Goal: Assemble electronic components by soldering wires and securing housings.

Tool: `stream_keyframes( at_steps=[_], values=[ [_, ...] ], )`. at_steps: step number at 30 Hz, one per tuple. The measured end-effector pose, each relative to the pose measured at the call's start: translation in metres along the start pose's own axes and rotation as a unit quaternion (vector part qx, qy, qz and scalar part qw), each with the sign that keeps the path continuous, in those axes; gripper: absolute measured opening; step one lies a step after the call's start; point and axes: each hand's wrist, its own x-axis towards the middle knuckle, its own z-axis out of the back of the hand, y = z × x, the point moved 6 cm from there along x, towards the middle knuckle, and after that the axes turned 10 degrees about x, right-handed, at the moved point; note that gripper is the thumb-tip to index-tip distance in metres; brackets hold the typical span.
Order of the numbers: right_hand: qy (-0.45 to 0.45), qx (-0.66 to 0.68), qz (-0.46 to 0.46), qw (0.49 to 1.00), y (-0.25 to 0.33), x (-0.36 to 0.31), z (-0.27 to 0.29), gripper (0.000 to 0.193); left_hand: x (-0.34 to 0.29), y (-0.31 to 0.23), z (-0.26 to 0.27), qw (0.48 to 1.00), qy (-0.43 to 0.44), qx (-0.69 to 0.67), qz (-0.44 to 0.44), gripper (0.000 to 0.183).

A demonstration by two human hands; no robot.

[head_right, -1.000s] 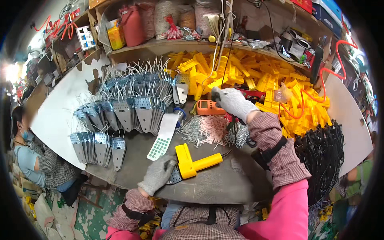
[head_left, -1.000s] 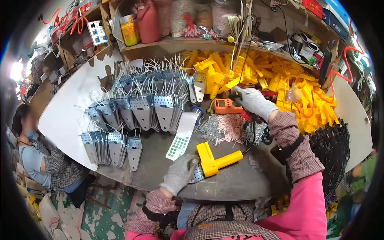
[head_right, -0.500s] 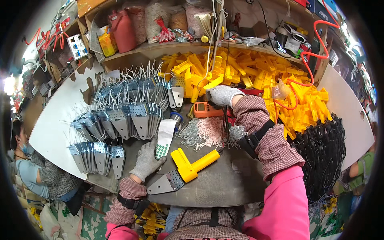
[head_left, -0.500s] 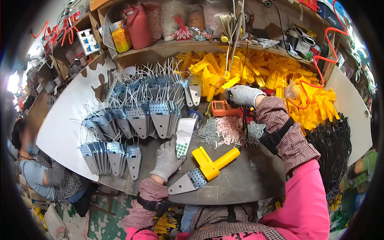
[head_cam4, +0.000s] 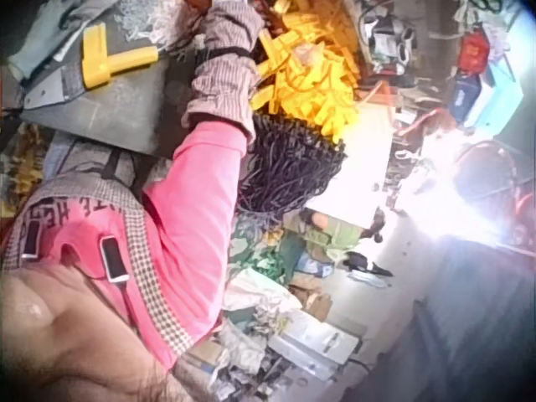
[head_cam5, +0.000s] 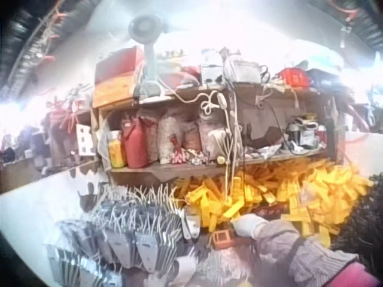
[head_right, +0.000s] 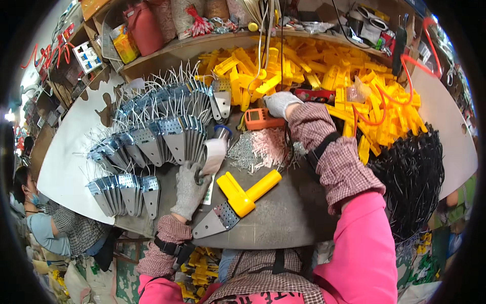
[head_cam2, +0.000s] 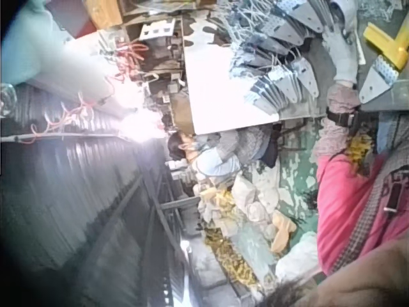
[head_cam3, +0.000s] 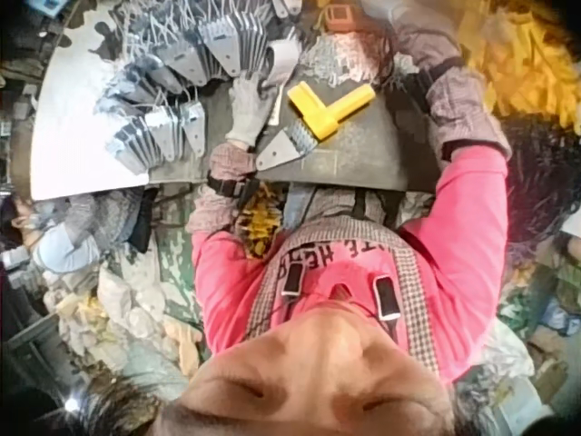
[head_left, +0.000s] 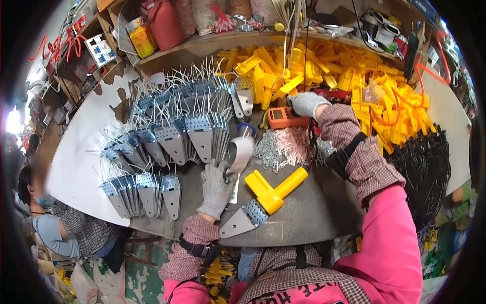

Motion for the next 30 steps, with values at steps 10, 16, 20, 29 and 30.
stream_keyframes(
  at_steps=[10,16,20,29,30],
  values=[
    [-0.004,0.803,0.039,0.594,0.176,-0.115,-0.013,0.026,0.006,0.0,0.023,0.824,0.15,-0.502,0.214,0.023],
    [-0.171,0.792,0.039,0.585,0.17,-0.106,-0.02,0.019,0.016,-0.022,0.025,0.798,0.143,-0.566,0.149,0.027],
    [-0.364,0.393,0.144,0.832,0.182,-0.136,0.025,0.024,0.019,-0.008,0.022,0.859,0.091,-0.465,0.195,0.023],
    [-0.375,0.308,0.112,0.867,0.177,-0.113,-0.004,0.023,0.035,-0.044,0.033,0.987,-0.05,-0.15,-0.012,0.022],
    [-0.373,0.308,0.111,0.868,0.177,-0.111,-0.006,0.023,0.035,-0.043,0.03,0.987,-0.048,-0.151,-0.011,0.022]
  ],
)
